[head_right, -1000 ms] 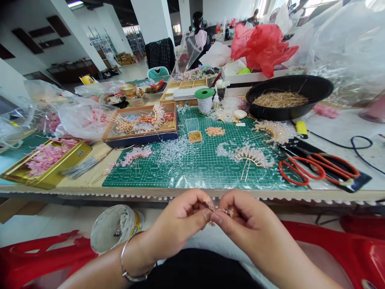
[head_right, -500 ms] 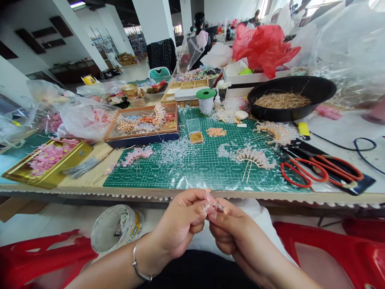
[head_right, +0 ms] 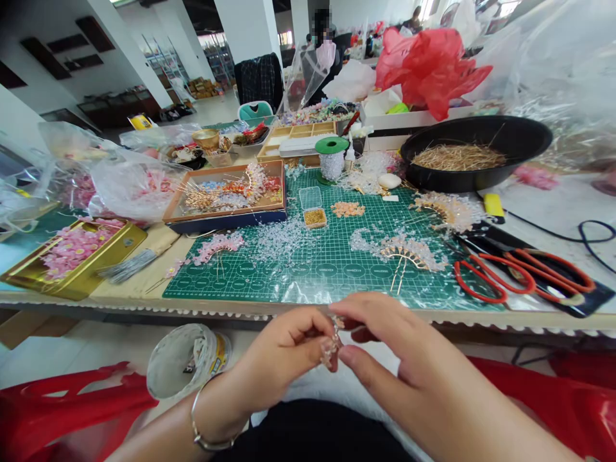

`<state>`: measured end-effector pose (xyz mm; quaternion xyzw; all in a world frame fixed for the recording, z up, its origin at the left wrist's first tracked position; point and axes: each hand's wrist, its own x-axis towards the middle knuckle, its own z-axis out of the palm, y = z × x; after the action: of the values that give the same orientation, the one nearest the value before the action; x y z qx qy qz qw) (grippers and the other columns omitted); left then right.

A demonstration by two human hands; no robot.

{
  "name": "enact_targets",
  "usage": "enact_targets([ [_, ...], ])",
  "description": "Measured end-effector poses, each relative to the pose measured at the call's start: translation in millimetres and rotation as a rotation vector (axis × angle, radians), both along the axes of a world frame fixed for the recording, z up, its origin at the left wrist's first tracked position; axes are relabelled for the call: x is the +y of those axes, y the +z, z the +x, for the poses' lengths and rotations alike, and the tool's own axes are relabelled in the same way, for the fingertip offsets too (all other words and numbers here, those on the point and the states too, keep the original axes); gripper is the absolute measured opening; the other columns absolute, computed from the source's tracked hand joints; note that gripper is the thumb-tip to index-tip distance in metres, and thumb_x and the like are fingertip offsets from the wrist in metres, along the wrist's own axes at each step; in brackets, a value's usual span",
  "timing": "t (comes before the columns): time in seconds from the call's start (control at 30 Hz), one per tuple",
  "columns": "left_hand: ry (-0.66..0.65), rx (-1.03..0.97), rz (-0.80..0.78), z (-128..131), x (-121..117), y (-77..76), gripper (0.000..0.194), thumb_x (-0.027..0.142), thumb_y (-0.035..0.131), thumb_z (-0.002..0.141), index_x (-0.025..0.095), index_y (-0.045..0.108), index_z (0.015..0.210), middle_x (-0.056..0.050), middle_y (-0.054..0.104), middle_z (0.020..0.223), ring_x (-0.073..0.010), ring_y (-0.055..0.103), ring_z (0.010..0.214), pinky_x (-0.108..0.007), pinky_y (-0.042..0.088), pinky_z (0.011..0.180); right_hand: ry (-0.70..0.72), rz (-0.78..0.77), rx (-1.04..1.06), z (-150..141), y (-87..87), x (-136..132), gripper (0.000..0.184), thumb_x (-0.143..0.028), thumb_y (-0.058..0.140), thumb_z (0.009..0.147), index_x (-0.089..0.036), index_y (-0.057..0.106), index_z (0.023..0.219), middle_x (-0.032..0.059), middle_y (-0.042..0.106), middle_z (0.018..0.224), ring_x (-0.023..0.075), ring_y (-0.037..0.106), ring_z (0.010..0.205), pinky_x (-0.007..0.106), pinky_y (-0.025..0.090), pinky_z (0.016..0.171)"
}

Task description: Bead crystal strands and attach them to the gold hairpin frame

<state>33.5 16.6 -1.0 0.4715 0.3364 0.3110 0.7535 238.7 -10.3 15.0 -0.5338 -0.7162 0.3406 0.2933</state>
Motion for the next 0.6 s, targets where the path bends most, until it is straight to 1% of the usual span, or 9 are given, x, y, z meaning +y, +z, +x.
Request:
enact_targets([
  [0.1,0.015,0.079,0.068,0,-1,-3.1,0.017,0.029,0.063,0.087,0.018,0.055,0.078,0.002,0.054,0.072,-0.0119,0.046,0.067,-0.026,0.036,0.066,0.052,0.073,-0.027,-17,3.1,6,0.019,-0.041,0.057,0.096,-0.034,0.067,0.111,0.0009,0.07,0.103,0.0181,0.068,0.092,0.029,0.057,0.077],
  [0.2,0.013,0.085,0.048,-3,-1,-8.3,0.015,0.03,0.062,0.087,0.018,0.055,0.081,0.001,0.054,0.072,-0.0116,0.043,0.065,-0.026,0.033,0.063,0.03,0.117,-0.033,-23,-4.2,9,0.016,-0.039,0.058,0.096,-0.035,0.068,0.107,-0.0003,0.071,0.095,0.0168,0.069,0.085,0.028,0.057,0.071],
  [0.3,0.018,0.012,-0.007,-8,0,-13.6,0.02,0.033,0.068,0.084,0.017,0.056,0.081,0.002,0.053,0.071,-0.011,0.043,0.065,-0.025,0.032,0.062,0.018,0.062,-0.005,-18,-9.1,18,0.02,-0.047,0.06,0.094,-0.035,0.068,0.108,-0.0012,0.074,0.092,0.0167,0.071,0.079,0.026,0.057,0.066],
  [0.37,0.027,-0.05,-0.07,-10,1,-16.6,0.027,0.038,0.074,0.079,0.016,0.058,0.081,0.001,0.054,0.072,-0.0104,0.045,0.065,-0.024,0.033,0.063,-0.024,0.021,0.011,-11,-8.5,33,0.028,-0.055,0.059,0.092,-0.033,0.069,0.106,-0.0003,0.075,0.087,0.0179,0.072,0.073,0.027,0.058,0.062],
  [0.4,0.035,-0.078,-0.101,-11,2,-18.1,0.029,0.039,0.077,0.077,0.016,0.059,0.081,0.001,0.055,0.073,-0.01,0.046,0.065,-0.024,0.033,0.063,-0.053,0.029,-0.011,-9,-7.8,44,0.03,-0.057,0.058,0.091,-0.032,0.07,0.104,0.0004,0.075,0.085,0.0189,0.072,0.072,0.028,0.058,0.061],
  [0.47,0.058,-0.128,-0.163,-13,4,-20.9,0.03,0.037,0.079,0.075,0.016,0.059,0.081,0.001,0.056,0.073,-0.0078,0.044,0.061,-0.022,0.031,0.058,-0.065,0.123,-0.172,-6,-7.6,69,0.029,-0.053,0.056,0.093,-0.029,0.071,0.099,0.0017,0.076,0.086,0.0206,0.072,0.073,0.03,0.057,0.06],
  [0.5,0.077,-0.16,-0.203,-14,6,-22.4,0.029,0.035,0.079,0.075,0.016,0.059,0.081,0.002,0.055,0.072,-0.0062,0.04,0.056,-0.021,0.028,0.054,-0.038,0.186,-0.286,-6,-8.7,83,0.027,-0.048,0.054,0.094,-0.028,0.072,0.098,0.0022,0.077,0.088,0.0215,0.072,0.075,0.032,0.056,0.061],
  [0.53,0.1,-0.199,-0.251,-16,8,-24.0,0.027,0.032,0.078,0.075,0.016,0.058,0.082,0.004,0.052,0.068,-0.0047,0.035,0.051,-0.02,0.023,0.049,0.019,0.242,-0.394,-9,-10.7,97,0.025,-0.042,0.053,0.095,-0.027,0.073,0.097,0.003,0.077,0.091,0.0227,0.072,0.078,0.033,0.056,0.064],
  [0.6,0.137,-0.283,-0.354,-22,12,-27.2,0.023,0.029,0.074,0.078,0.017,0.055,0.082,0.008,0.044,0.059,-0.0033,0.022,0.044,-0.02,0.013,0.044,0.155,0.315,-0.535,-18,-17.5,121,0.025,-0.031,0.049,0.095,-0.023,0.073,0.095,0.0058,0.076,0.095,0.0251,0.071,0.084,0.037,0.055,0.071],
])
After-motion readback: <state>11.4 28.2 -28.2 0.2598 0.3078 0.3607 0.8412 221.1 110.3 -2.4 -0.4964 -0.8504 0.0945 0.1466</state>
